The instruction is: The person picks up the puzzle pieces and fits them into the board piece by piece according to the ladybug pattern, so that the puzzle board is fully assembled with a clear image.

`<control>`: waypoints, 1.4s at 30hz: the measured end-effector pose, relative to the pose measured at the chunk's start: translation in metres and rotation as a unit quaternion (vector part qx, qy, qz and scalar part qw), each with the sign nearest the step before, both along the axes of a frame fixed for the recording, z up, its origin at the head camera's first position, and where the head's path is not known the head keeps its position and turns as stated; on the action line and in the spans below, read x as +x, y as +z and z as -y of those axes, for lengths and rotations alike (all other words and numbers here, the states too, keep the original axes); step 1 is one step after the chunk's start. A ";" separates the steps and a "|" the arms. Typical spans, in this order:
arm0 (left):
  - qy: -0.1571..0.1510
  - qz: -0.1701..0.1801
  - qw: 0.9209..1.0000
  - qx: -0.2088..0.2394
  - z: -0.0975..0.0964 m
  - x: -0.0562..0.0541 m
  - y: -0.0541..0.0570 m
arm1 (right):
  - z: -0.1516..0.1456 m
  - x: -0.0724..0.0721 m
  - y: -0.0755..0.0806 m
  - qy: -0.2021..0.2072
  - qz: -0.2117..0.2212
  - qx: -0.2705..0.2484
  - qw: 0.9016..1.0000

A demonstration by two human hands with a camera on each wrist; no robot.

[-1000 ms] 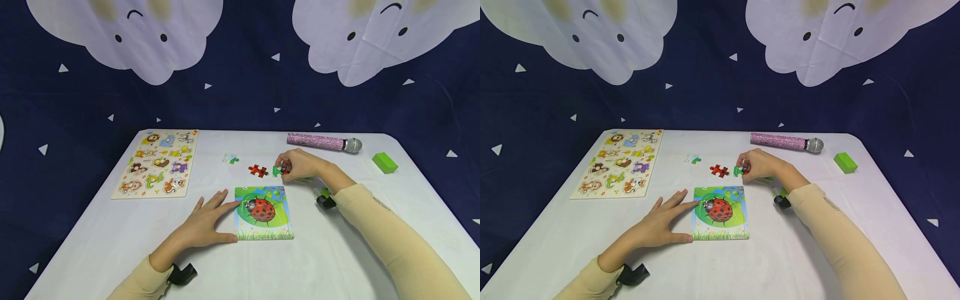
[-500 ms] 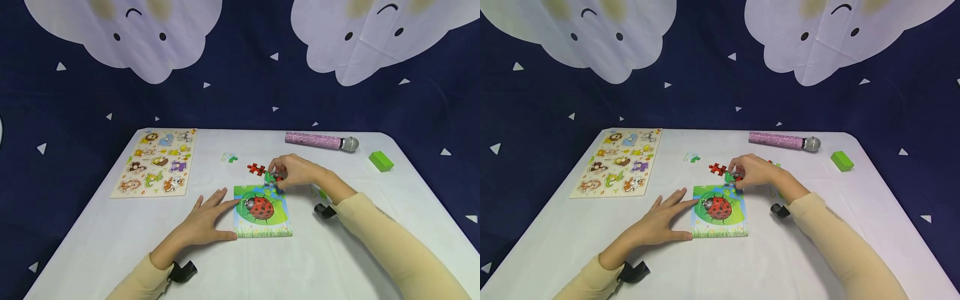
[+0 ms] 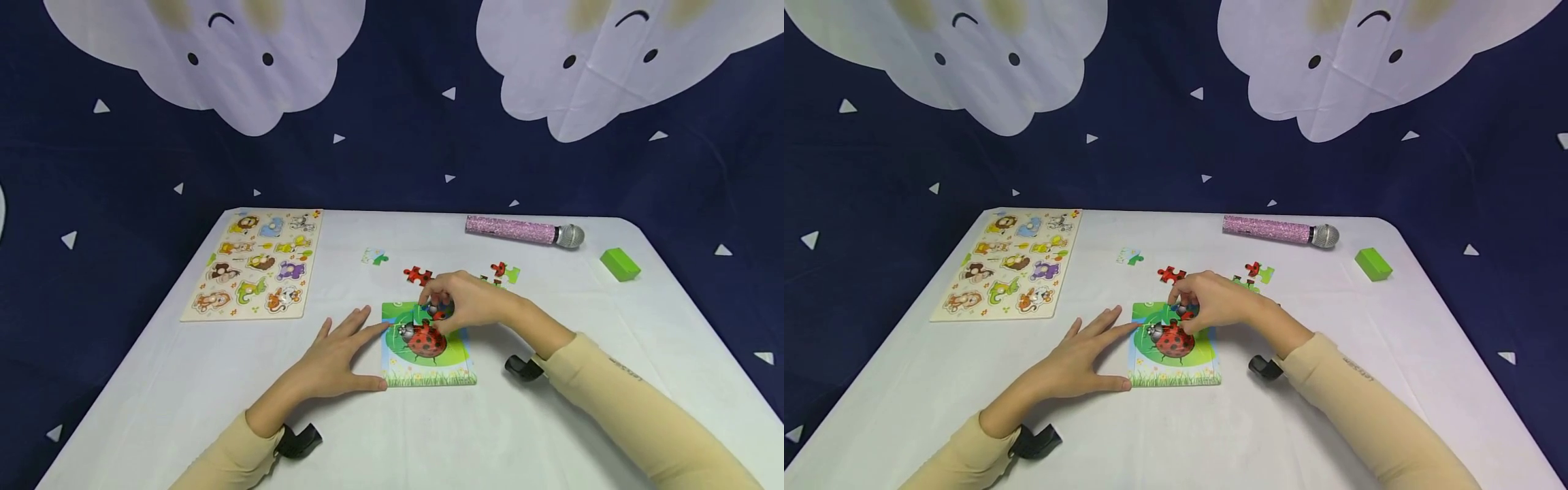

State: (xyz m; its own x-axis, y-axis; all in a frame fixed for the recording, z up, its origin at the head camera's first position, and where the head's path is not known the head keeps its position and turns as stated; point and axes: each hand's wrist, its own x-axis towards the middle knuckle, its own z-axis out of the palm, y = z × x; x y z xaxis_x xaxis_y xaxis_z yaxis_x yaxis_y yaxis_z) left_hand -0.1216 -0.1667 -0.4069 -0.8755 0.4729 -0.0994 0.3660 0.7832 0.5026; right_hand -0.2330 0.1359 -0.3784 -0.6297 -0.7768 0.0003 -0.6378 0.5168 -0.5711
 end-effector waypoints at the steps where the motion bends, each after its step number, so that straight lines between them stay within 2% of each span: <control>1: 0.000 0.000 1.000 -0.001 0.000 0.000 0.000 | 0.003 0.002 -0.001 0.005 0.000 -0.003 1.000; 7: 0.002 0.000 1.000 -0.006 -0.001 -0.001 0.001 | 0.015 0.013 -0.004 0.032 -0.007 -0.005 0.999; 17: 0.009 0.005 1.000 -0.012 -0.001 -0.002 0.000 | 0.033 0.023 -0.007 0.045 -0.026 0.021 0.998; 32: 0.001 0.011 1.000 0.001 -0.001 0.001 -0.002 | 0.041 0.028 -0.013 0.052 -0.040 0.029 0.997; 42: 0.002 0.005 1.000 0.003 0.000 0.001 -0.001 | 0.043 0.027 -0.010 0.056 -0.049 0.039 0.996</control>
State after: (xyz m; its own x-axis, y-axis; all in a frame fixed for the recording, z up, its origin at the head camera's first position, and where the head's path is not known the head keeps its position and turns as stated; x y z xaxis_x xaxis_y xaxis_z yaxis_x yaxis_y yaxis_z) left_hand -0.1204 -0.1663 -0.4079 -0.8768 0.4692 -0.1053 0.3574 0.7824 0.5101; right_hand -0.2060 0.0925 -0.3886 -0.5395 -0.8420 -0.0060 -0.7446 0.4804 -0.4634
